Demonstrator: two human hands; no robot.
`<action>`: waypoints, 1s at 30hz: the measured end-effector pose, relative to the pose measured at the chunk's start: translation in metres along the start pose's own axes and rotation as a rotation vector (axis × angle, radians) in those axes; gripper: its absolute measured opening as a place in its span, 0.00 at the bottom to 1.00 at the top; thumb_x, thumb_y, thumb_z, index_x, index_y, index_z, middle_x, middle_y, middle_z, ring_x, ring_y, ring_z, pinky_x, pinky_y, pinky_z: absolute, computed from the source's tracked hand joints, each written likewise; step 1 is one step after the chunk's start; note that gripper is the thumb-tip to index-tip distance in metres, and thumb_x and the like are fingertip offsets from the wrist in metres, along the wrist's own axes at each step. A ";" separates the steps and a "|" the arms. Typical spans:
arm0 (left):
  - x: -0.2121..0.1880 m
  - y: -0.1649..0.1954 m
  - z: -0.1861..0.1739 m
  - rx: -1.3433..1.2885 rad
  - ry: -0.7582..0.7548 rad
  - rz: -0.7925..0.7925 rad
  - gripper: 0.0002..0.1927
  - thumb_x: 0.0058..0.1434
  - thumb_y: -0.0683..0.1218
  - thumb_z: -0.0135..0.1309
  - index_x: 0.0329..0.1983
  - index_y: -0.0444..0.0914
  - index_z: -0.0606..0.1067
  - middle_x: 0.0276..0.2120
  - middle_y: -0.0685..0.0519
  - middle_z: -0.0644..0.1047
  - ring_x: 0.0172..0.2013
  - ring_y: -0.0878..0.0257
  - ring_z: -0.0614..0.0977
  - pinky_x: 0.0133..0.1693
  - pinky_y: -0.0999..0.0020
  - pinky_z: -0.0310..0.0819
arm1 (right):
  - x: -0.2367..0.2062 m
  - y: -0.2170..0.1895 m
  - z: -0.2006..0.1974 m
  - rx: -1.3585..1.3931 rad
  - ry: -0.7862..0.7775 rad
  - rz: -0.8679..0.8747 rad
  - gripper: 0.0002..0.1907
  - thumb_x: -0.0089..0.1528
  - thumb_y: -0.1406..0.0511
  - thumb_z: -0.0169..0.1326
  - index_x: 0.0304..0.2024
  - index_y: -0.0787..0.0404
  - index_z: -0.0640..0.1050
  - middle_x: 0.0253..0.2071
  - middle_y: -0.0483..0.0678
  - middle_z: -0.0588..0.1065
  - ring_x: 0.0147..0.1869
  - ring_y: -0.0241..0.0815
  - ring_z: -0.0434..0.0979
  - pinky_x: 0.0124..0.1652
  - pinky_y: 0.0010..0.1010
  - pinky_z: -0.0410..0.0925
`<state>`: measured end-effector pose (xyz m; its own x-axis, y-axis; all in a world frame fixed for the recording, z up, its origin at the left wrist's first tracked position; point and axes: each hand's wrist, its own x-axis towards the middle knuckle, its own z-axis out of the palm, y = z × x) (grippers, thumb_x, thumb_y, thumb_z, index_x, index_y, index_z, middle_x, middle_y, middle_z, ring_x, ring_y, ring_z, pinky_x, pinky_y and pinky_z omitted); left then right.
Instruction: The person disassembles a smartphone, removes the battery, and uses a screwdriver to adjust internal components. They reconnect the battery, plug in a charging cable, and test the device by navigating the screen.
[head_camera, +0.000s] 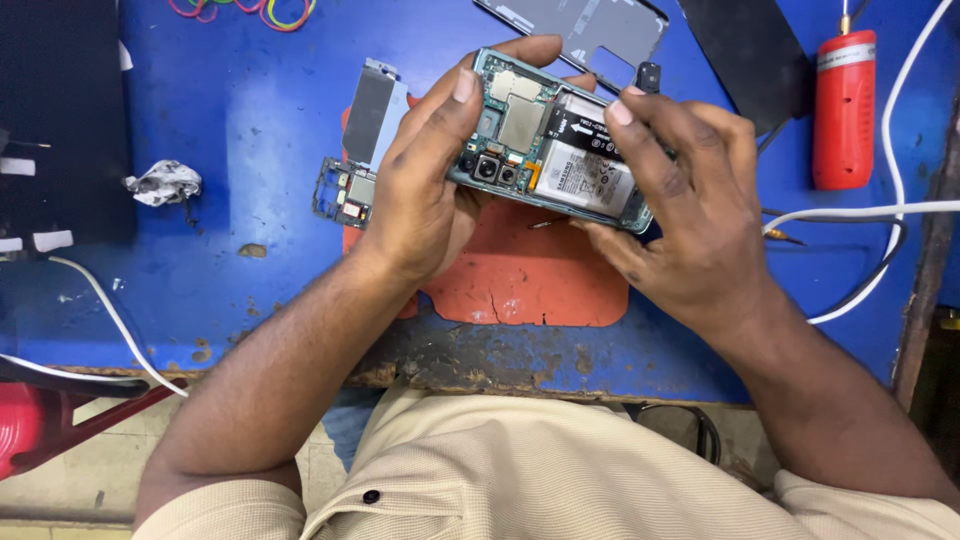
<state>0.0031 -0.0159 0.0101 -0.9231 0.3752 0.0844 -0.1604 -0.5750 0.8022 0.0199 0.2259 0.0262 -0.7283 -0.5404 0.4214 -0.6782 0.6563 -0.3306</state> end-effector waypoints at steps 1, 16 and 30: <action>0.000 0.000 0.000 0.001 0.004 0.004 0.29 0.83 0.57 0.36 0.72 0.29 0.62 0.63 0.34 0.74 0.65 0.51 0.78 0.70 0.54 0.74 | 0.000 0.000 0.000 -0.006 0.016 -0.013 0.52 0.53 0.66 0.77 0.75 0.58 0.63 0.69 0.54 0.67 0.66 0.55 0.70 0.63 0.46 0.64; 0.002 0.006 0.002 0.506 0.155 0.062 0.20 0.65 0.38 0.57 0.58 0.35 0.69 0.46 0.54 0.76 0.46 0.71 0.76 0.57 0.74 0.71 | 0.007 0.003 -0.004 -0.051 0.027 -0.039 0.53 0.52 0.62 0.79 0.71 0.65 0.61 0.63 0.56 0.71 0.63 0.56 0.72 0.62 0.46 0.66; 0.005 -0.008 -0.002 0.498 0.229 0.034 0.21 0.63 0.34 0.56 0.60 0.36 0.70 0.48 0.56 0.76 0.44 0.74 0.78 0.53 0.75 0.75 | 0.013 0.003 -0.010 0.049 -0.040 0.044 0.67 0.47 0.65 0.80 0.75 0.63 0.46 0.62 0.59 0.74 0.67 0.55 0.72 0.64 0.40 0.69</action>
<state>-0.0014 -0.0110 0.0025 -0.9864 0.1621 0.0286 0.0041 -0.1498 0.9887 0.0094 0.2262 0.0392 -0.7603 -0.5325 0.3720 -0.6486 0.6541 -0.3892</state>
